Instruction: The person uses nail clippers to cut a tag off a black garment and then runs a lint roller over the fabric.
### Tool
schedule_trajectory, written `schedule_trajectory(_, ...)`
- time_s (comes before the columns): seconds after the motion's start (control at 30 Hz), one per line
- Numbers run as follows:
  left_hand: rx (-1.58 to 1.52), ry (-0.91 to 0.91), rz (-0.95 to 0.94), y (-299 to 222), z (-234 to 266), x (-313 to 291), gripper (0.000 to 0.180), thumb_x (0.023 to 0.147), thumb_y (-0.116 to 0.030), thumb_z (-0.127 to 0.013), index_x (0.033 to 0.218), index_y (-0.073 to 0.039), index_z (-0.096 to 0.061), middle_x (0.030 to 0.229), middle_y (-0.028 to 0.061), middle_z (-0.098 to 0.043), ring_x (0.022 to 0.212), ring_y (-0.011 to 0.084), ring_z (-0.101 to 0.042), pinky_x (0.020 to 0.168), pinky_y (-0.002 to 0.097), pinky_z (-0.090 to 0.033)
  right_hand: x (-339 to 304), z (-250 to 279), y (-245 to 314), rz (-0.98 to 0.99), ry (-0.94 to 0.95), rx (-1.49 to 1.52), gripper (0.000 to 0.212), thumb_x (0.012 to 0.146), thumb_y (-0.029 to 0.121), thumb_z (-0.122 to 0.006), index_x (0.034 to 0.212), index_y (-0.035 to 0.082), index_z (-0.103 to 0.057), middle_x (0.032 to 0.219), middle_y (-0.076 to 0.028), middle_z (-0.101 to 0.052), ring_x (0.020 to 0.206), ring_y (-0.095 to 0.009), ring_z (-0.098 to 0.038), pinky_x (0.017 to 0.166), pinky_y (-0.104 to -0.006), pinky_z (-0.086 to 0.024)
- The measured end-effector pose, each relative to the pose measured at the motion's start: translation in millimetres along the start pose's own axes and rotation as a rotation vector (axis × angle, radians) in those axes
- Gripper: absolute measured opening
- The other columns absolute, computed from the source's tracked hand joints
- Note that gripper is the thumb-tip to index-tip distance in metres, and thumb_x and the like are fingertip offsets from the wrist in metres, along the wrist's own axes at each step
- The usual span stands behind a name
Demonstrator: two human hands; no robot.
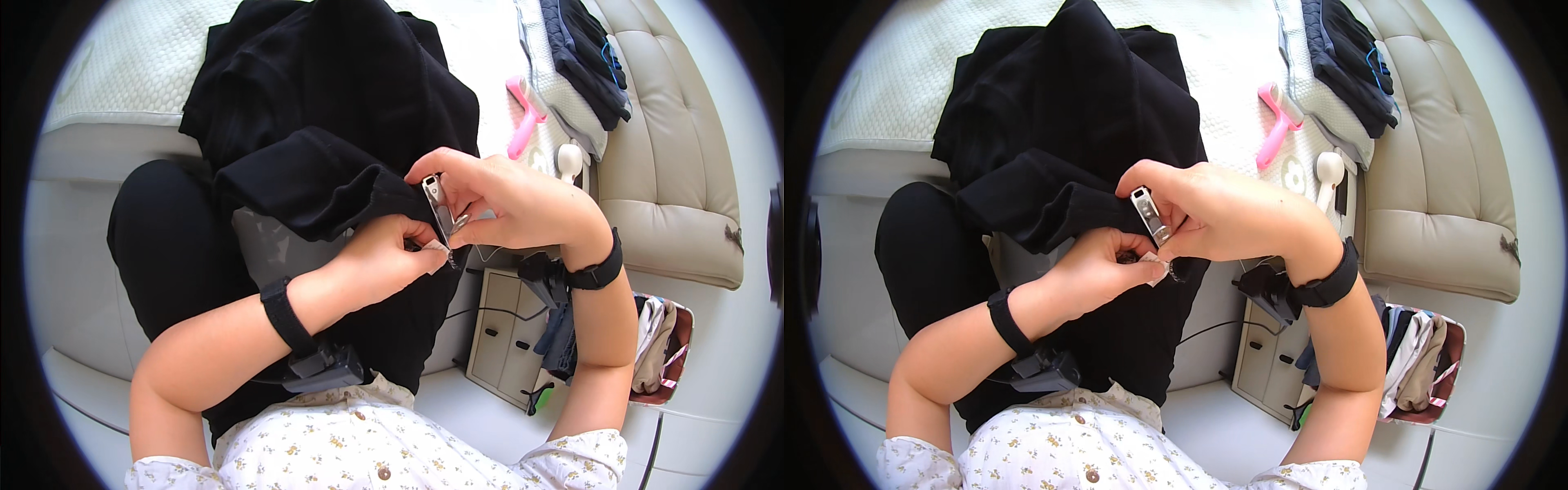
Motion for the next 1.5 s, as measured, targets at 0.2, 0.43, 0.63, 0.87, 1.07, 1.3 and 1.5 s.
schedule_trajectory(0.2,-0.114,-0.003,-0.07,-3,2,0,0.014,0.085,-0.016,-0.067,0.084,-0.002,-0.064,0.079,0.0013,-0.063,0.074,0.008,-0.056,0.073,0.0228,-0.044,1,-1,-13,-0.032,0.031,0.075,0.063,0.075,-0.007,-0.066,0.131,0.007,-0.04,0.096,-0.008,-0.061,0.078,-0.011,-0.064,0.069,-0.0233,-0.053)
schedule_trajectory(0.43,-0.141,0.021,-0.08,-1,2,0,0.013,0.087,-0.015,-0.065,0.087,-0.002,-0.064,0.081,0.0012,-0.063,0.077,0.0084,-0.057,0.076,0.0234,-0.044,3,-3,-20,-0.032,0.015,0.117,0.057,0.078,0.003,-0.066,0.129,0.012,-0.042,0.09,-0.008,-0.063,0.07,-0.019,-0.068,0.062,-0.0293,-0.05)
schedule_trajectory(0.63,-0.147,0.031,-0.054,-5,2,-3,0.013,0.088,-0.016,-0.066,0.088,-0.003,-0.063,0.081,-0.0001,-0.061,0.076,0.0074,-0.055,0.076,0.0233,-0.044,1,-6,-19,0.016,0.007,0.136,0.062,0.076,-0.007,-0.066,0.131,0.006,-0.041,0.095,-0.007,-0.061,0.082,-0.011,-0.06,0.074,-0.0232,-0.051)
schedule_trajectory(0.87,-0.169,0.047,-0.079,-3,2,-1,0.015,0.089,-0.017,-0.065,0.092,-0.003,-0.064,0.082,-0.0005,-0.061,0.076,0.0067,-0.054,0.077,0.0228,-0.044,-1,-2,-19,0.035,-0.063,0.135,0.061,0.076,-0.006,-0.066,0.13,0.007,-0.043,0.091,-0.005,-0.06,0.08,-0.008,-0.058,0.069,-0.021,-0.048)
schedule_trajectory(1.07,-0.183,0.068,-0.081,0,0,1,0.015,0.089,-0.017,-0.065,0.093,-0.003,-0.064,0.083,-0.0003,-0.062,0.078,0.0063,-0.055,0.077,0.0225,-0.044,-1,0,-21,0.059,-0.094,0.183,0.056,0.078,0.001,-0.067,0.128,0.011,-0.043,0.086,-0.004,-0.061,0.072,-0.012,-0.065,0.063,-0.0246,-0.048)
schedule_trajectory(1.3,-0.178,0.05,-0.071,-1,0,0,0.014,0.089,-0.016,-0.064,0.092,-0.003,-0.064,0.083,0.0,-0.062,0.078,0.007,-0.056,0.077,0.0232,-0.045,-1,-2,-22,0.085,-0.087,0.162,0.052,0.08,0.004,-0.067,0.126,0.01,-0.044,0.082,-0.003,-0.063,0.07,-0.012,-0.065,0.061,-0.025,-0.047)
schedule_trajectory(1.5,-0.157,0.042,-0.087,-2,1,0,0.013,0.089,-0.015,-0.064,0.093,-0.002,-0.063,0.085,0.0008,-0.063,0.079,0.0083,-0.056,0.078,0.0243,-0.045,0,-3,-24,0.095,-0.105,0.201,0.048,0.081,0.004,-0.067,0.124,0.009,-0.047,0.078,-0.003,-0.062,0.066,-0.011,-0.06,0.061,-0.0246,-0.046)
Point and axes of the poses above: each hand's wrist, its own x-axis towards the middle knuckle, its own z-axis out of the back of the hand, y = z × x, the point moved 10 cm from there along x, towards the middle knuckle
